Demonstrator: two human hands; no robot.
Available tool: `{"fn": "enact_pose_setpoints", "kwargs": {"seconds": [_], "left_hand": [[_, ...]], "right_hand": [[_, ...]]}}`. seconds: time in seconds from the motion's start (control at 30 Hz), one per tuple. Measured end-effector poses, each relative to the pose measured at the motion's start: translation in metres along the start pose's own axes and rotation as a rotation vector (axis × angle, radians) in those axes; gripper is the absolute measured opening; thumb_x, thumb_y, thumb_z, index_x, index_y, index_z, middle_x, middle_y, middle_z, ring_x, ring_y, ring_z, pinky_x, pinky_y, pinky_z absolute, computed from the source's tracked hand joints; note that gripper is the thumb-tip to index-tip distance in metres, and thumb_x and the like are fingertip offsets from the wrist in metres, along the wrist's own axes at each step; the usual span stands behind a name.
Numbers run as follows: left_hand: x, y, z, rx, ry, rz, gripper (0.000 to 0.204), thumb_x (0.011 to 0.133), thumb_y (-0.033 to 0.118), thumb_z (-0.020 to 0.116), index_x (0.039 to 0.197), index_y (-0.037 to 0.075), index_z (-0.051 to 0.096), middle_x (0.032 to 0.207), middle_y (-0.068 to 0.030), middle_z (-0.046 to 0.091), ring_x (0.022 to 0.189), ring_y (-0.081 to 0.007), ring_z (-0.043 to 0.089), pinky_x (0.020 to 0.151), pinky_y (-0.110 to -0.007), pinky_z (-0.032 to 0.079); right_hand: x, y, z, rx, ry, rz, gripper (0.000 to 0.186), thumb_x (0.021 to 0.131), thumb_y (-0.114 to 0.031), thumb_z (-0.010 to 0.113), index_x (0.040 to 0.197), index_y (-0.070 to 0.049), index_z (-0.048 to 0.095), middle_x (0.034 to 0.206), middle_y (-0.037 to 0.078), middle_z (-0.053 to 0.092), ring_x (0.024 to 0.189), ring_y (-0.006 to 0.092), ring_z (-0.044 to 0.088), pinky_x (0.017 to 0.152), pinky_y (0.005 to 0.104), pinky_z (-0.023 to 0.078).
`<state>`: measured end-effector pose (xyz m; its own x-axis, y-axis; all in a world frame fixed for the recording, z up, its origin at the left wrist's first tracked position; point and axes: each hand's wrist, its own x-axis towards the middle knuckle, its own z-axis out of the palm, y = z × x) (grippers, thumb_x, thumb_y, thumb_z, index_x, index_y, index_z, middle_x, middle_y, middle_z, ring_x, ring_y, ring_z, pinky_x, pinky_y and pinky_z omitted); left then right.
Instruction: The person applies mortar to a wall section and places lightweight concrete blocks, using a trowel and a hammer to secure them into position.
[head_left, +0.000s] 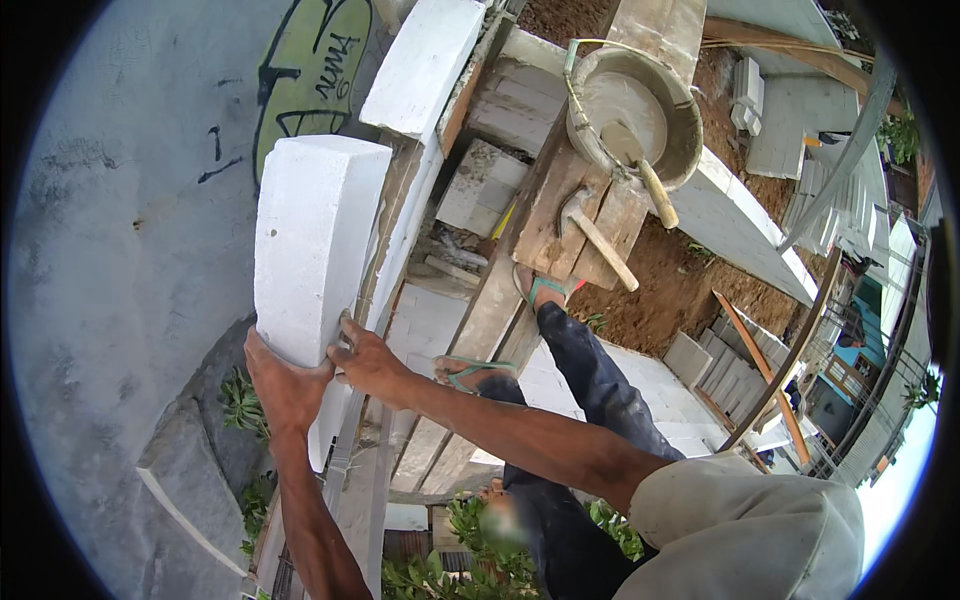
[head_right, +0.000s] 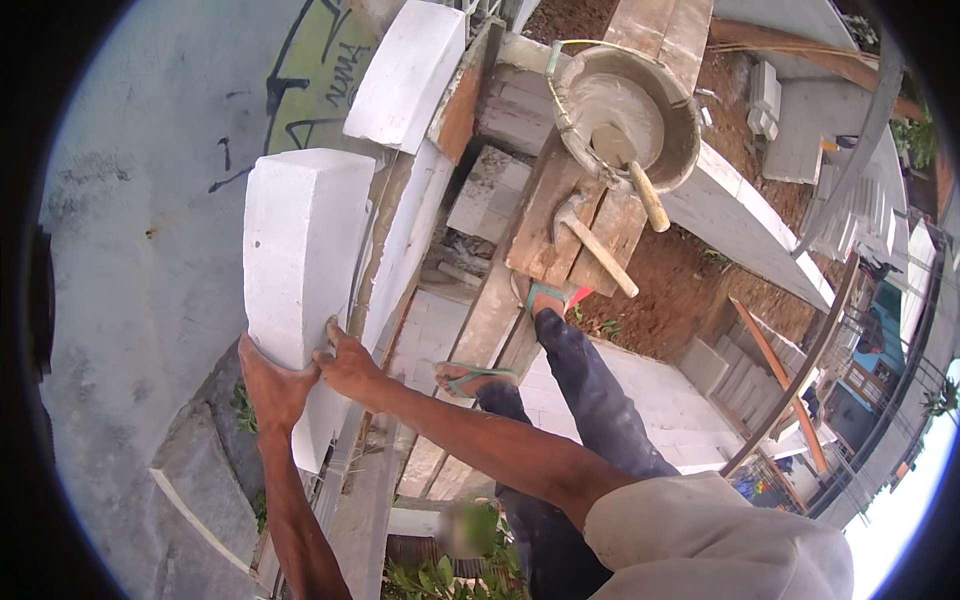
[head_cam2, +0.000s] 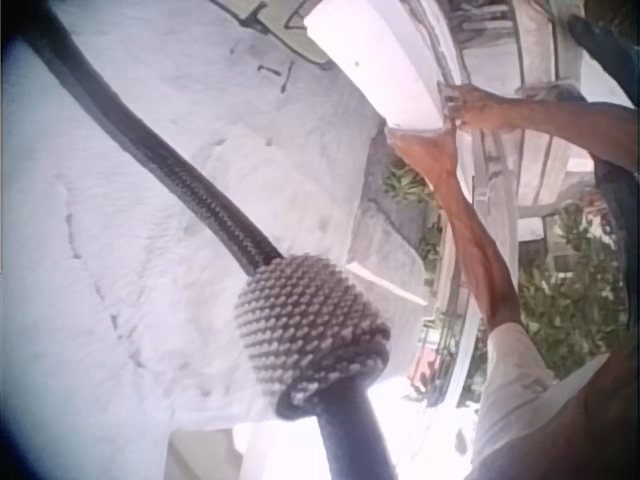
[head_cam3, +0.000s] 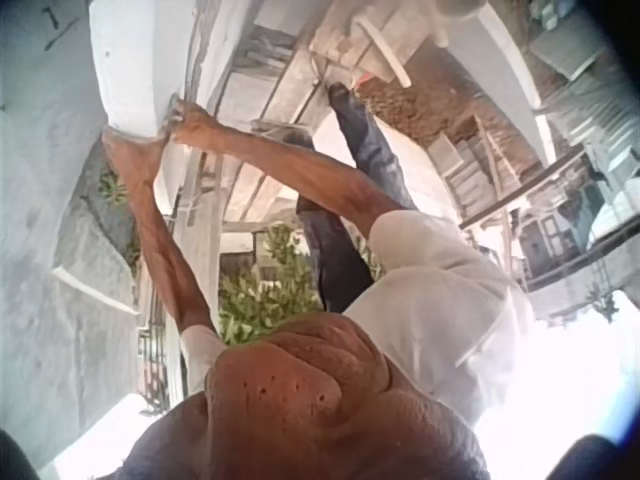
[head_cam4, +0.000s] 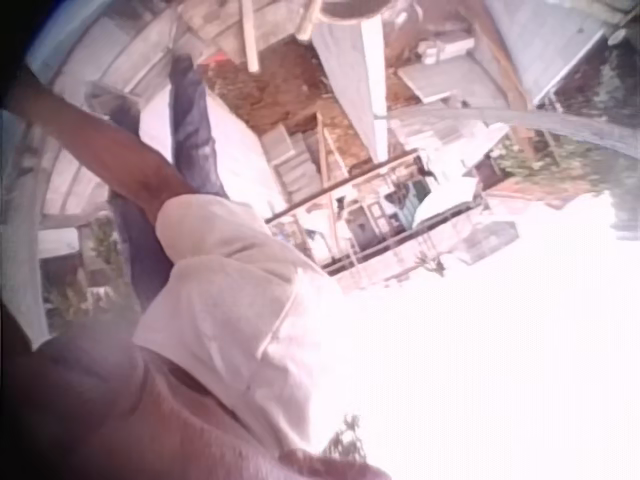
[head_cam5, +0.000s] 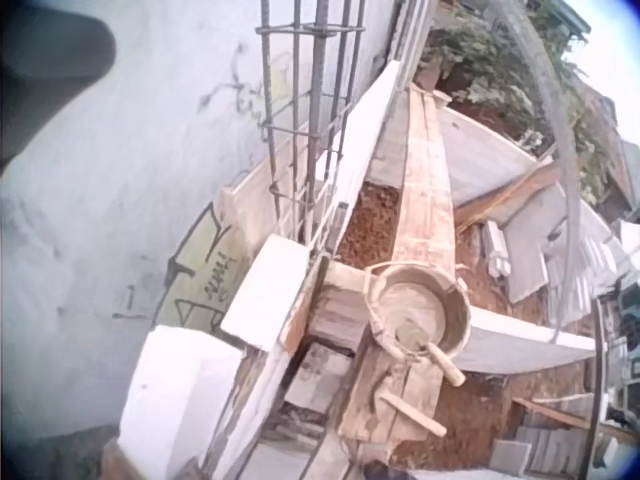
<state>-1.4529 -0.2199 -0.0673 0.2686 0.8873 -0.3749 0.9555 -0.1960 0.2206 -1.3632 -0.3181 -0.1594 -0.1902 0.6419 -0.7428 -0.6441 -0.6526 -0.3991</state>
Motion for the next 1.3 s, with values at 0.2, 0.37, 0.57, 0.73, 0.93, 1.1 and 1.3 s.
{"fn": "enact_pose_setpoints", "kwargs": {"seconds": [0.2,0.37,0.57,0.73,0.93,1.1,1.3], "left_hand": [[0.021,-0.015,0.048,-0.016,-0.045,0.040,0.104,0.069,0.015,0.093,0.151,-0.013,0.036,0.138,-0.0295,0.054,0.132,-0.0490,0.052,0.115,-0.055,0.042],[0.034,-0.025,0.075,-0.052,-0.036,0.062,0.098,0.072,0.014,0.091,0.150,-0.012,0.037,0.137,-0.0300,0.054,0.129,-0.0514,0.052,0.112,-0.056,0.043],[0.045,-0.029,0.097,-0.033,-0.036,0.113,0.097,0.074,0.014,0.089,0.151,-0.012,0.036,0.138,-0.0307,0.053,0.130,-0.0518,0.051,0.111,-0.059,0.043],[0.051,-0.016,0.114,0.031,-0.010,0.134,0.097,0.076,0.015,0.088,0.152,-0.012,0.035,0.138,-0.0299,0.053,0.131,-0.0514,0.051,0.111,-0.059,0.043],[0.066,-0.008,0.122,0.039,-0.054,0.103,0.101,0.074,0.016,0.090,0.154,-0.011,0.034,0.140,-0.0292,0.052,0.130,-0.0519,0.052,0.111,-0.060,0.043],[0.071,-0.005,0.131,0.070,-0.052,0.085,0.101,0.074,0.017,0.090,0.154,-0.010,0.034,0.140,-0.0289,0.051,0.130,-0.0524,0.052,0.110,-0.060,0.043],[0.074,0.001,0.135,0.081,-0.058,0.044,0.095,0.078,0.015,0.088,0.152,-0.014,0.035,0.139,-0.0313,0.053,0.130,-0.0537,0.052,0.111,-0.060,0.043]], "right_hand": [[0.017,-0.001,-0.014,-0.072,0.108,-0.026,0.089,0.099,-0.028,0.058,0.168,0.011,0.016,0.169,0.032,0.034,0.157,0.0403,0.038,0.127,0.0385,0.034],[0.019,-0.016,-0.027,-0.144,0.084,-0.003,0.105,0.089,-0.037,0.064,0.166,0.015,0.013,0.169,0.036,0.032,0.159,0.0399,0.035,0.129,0.0375,0.030],[0.021,-0.024,-0.037,-0.143,0.084,0.020,0.108,0.093,-0.040,0.065,0.166,0.016,0.008,0.175,0.034,0.018,0.164,0.0384,0.021,0.133,0.0381,0.020],[0.023,-0.033,-0.055,-0.079,0.083,0.040,0.110,0.093,-0.042,0.065,0.166,0.017,0.008,0.174,0.035,0.018,0.164,0.0400,0.021,0.133,0.0392,0.020],[0.038,-0.036,-0.067,-0.077,0.105,0.039,0.111,0.089,-0.043,0.066,0.165,0.018,0.011,0.170,0.038,0.024,0.161,0.0416,0.027,0.131,0.0394,0.025],[0.047,-0.036,-0.078,-0.106,0.124,0.039,0.112,0.086,-0.044,0.065,0.163,0.020,0.015,0.167,0.040,0.031,0.159,0.0426,0.034,0.129,0.0385,0.029],[0.060,-0.029,-0.087,-0.139,0.113,0.036,0.112,0.085,-0.045,0.066,0.162,0.021,0.017,0.166,0.041,0.033,0.159,0.0429,0.034,0.129,0.0389,0.029]]}}
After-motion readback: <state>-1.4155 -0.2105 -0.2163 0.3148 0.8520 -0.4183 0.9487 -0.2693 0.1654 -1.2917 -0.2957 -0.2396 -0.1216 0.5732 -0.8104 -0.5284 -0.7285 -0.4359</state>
